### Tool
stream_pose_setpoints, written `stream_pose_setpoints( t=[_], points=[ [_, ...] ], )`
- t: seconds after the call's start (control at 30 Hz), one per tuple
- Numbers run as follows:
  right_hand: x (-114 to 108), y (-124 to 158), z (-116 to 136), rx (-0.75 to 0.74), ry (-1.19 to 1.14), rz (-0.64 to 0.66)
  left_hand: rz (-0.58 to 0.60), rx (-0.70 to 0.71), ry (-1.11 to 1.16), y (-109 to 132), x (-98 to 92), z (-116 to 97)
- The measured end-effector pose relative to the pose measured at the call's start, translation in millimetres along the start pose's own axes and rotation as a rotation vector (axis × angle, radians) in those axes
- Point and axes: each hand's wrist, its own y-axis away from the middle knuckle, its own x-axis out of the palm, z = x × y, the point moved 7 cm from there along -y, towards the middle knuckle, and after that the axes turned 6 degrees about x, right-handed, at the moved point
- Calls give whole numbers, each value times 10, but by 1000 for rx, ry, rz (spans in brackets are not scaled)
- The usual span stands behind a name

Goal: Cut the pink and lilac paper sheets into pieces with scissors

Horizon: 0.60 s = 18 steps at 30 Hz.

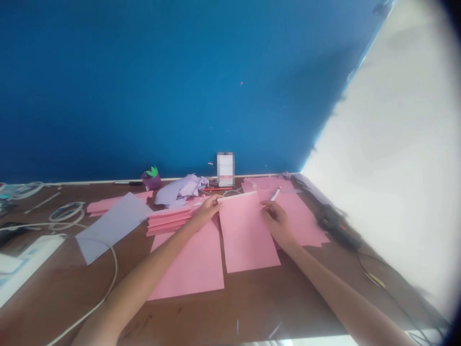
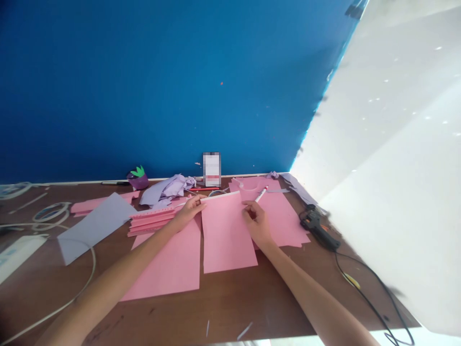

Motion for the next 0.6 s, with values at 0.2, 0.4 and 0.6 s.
stream_pose_setpoints(
  t=[0.2, 0.4, 0.6],
  points=[
    [-4, 2, 11, -3, 16, 2, -38, -18, -87, -11, -30, 23],
    [-8, 7, 43, -6, 36, 5, -30, -25, -30, -13, -27, 41],
    [-16, 9, 46, -13, 50, 1, -54, -50, 26, -10, -29, 38]
  ],
)
